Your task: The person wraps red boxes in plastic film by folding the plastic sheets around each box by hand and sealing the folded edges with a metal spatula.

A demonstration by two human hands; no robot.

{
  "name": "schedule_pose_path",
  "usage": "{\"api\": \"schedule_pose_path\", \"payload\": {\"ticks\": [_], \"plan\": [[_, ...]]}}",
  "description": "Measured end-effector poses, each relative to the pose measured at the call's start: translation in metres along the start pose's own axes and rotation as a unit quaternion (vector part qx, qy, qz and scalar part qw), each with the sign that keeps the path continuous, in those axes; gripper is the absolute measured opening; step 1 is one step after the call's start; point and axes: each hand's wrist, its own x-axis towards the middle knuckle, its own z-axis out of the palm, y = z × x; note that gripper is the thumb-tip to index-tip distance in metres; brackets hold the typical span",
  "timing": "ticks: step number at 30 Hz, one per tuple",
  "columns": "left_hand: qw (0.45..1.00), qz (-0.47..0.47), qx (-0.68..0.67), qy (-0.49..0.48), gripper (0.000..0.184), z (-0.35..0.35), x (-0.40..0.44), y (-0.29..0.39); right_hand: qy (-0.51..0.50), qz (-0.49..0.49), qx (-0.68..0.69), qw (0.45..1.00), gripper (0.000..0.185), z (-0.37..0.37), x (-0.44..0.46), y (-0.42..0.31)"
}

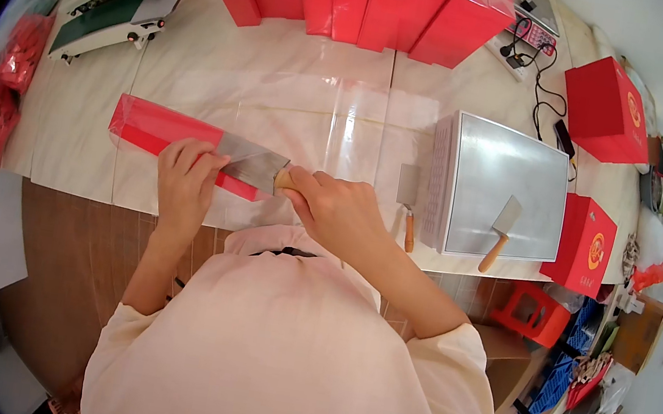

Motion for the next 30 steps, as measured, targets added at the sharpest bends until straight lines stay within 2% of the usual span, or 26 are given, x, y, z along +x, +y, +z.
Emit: {"api": "schedule_pose_path", "payload": {"ticks": [7,9,10,12,13,15,17,19,20,22,23,25,30], "plan": [[1.0,-0.021,-0.003,0.023,0.019,-0.005,-0.002,0.003,0.006,-0.01,0.012,1.0,0.017,-0.021,-0.01,0.0],[0.999,-0.028,0.0,0.039,0.019,-0.001,-0.003,0.003,-0.023,0.056,0.025,0.998,0.018,-0.042,-0.021,0.002],[0.999,-0.019,-0.001,0.038,0.018,-0.001,-0.003,0.001,-0.034,0.041,0.024,0.998,0.018,-0.049,-0.029,0.005],[0.999,-0.028,0.005,0.045,0.017,0.001,-0.005,0.001,-0.053,0.152,0.101,0.982,0.019,-0.062,-0.042,0.013],[0.999,-0.018,0.003,0.041,0.017,0.001,-0.005,0.0,-0.059,0.146,0.1,0.982,0.019,-0.062,-0.041,0.012],[0.998,-0.019,0.013,0.05,0.016,0.001,-0.005,0.001,-0.015,0.213,0.114,0.97,0.019,-0.064,-0.04,0.011],[0.998,-0.013,0.016,0.053,0.016,-0.001,-0.006,0.002,-0.003,0.223,0.116,0.968,0.021,-0.048,-0.034,0.016],[0.999,-0.022,0.013,0.021,0.016,-0.005,-0.007,0.002,0.036,0.177,0.076,0.981,0.022,-0.029,-0.029,0.022],[0.999,-0.023,0.014,0.02,0.016,-0.008,-0.009,0.003,0.035,0.178,0.077,0.98,0.022,-0.025,-0.028,0.02],[0.998,-0.059,-0.028,-0.017,0.015,-0.013,-0.013,0.004,0.042,0.102,0.026,0.994,0.02,-0.017,-0.023,0.016],[0.998,-0.061,-0.027,-0.016,0.015,-0.015,-0.015,0.004,0.04,0.1,0.026,0.994,0.02,-0.013,-0.021,0.015],[0.988,-0.13,-0.077,-0.031,0.019,-0.018,-0.021,0.006,0.07,0.005,-0.032,0.997,0.018,-0.01,-0.02,0.013],[0.991,-0.088,-0.093,-0.05,0.03,-0.035,-0.024,0.016,0.055,-0.03,-0.048,0.997,0.018,-0.004,-0.015,0.004]]}}
